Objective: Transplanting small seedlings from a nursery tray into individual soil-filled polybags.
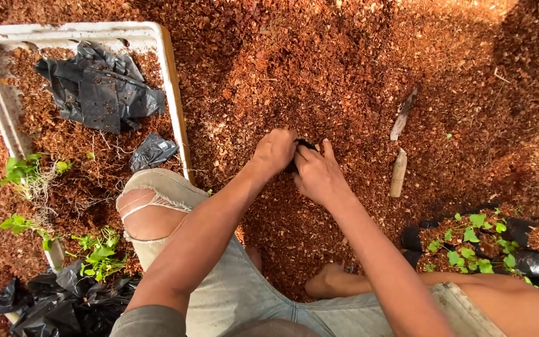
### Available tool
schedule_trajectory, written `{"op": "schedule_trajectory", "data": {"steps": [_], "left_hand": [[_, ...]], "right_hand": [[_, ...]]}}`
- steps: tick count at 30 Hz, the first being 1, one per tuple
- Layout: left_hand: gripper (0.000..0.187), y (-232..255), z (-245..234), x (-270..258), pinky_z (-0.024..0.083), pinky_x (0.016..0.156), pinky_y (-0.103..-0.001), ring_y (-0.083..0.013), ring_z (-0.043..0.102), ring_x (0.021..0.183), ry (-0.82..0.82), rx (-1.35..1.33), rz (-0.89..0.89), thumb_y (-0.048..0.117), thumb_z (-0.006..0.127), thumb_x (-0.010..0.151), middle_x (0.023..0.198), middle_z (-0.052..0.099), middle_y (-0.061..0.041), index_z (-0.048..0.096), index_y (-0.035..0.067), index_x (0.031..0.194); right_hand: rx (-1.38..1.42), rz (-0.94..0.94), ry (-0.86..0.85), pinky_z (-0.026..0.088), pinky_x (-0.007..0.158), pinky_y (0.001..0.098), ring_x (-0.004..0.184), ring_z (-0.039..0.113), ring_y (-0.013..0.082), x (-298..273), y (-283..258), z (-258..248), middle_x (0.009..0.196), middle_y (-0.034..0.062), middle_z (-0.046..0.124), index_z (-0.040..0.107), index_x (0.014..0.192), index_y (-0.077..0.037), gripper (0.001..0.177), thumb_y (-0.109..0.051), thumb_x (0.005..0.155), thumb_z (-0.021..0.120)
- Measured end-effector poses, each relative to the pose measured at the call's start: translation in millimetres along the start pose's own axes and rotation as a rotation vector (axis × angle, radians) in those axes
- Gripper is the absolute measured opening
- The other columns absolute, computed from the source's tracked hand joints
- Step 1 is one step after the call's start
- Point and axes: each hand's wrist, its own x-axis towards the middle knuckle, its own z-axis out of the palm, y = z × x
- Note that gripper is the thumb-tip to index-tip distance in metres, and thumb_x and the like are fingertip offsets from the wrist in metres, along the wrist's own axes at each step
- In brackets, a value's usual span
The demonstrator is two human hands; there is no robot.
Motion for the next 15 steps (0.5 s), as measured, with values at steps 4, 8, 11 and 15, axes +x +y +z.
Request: {"op": "schedule_trajectory", "data": {"steps": [4,8,11,15], "left_hand": [[0.026,20,-29,-13,0.049,0.046,-0.035,-0.0233,0.061,0.055,0.084,-0.233,0.281,0.013,0.05,0.091,0.059,0.063,-0.011,0.069,0.004,0.076],[0.022,5,0,-5,0.063,0.069,-0.046,-0.0379,0.075,0.08,0.05,-0.063,0.032,0.017,0.055,0.091,0.076,0.072,-0.019,0.076,0.009,0.093],[0.021,13,-16,-1,0.065,0.073,-0.046,-0.0355,0.076,0.087,-0.064,-0.234,-0.142,0.016,0.059,0.089,0.086,0.077,-0.017,0.077,0.015,0.1],[0.022,23,-32,-6,0.066,0.077,-0.041,-0.0334,0.077,0.09,-0.13,-0.154,-0.14,0.015,0.06,0.093,0.093,0.077,-0.02,0.077,0.012,0.106]], "right_hand": [[0.303,0.233,-0.201,0.015,0.115,0.0647,0.126,0.06,0.0303,13,8,48,0.135,0.0194,0.063,0.065,0.125,0.001,0.047,-0.027,0.088,0.067],[0.295,0.259,-0.259,0.009,0.115,0.0698,0.129,0.057,0.0271,17,4,34,0.139,0.0117,0.061,0.066,0.127,-0.007,0.044,-0.03,0.089,0.064],[0.191,0.26,-0.104,0.016,0.119,0.0611,0.116,0.066,0.0253,11,-2,43,0.122,0.0119,0.07,0.071,0.116,-0.007,0.037,-0.035,0.093,0.062],[0.339,0.318,-0.267,0.014,0.118,0.0664,0.12,0.065,0.0312,19,16,119,0.126,0.0159,0.07,0.069,0.121,-0.001,0.045,-0.032,0.09,0.063]]}}
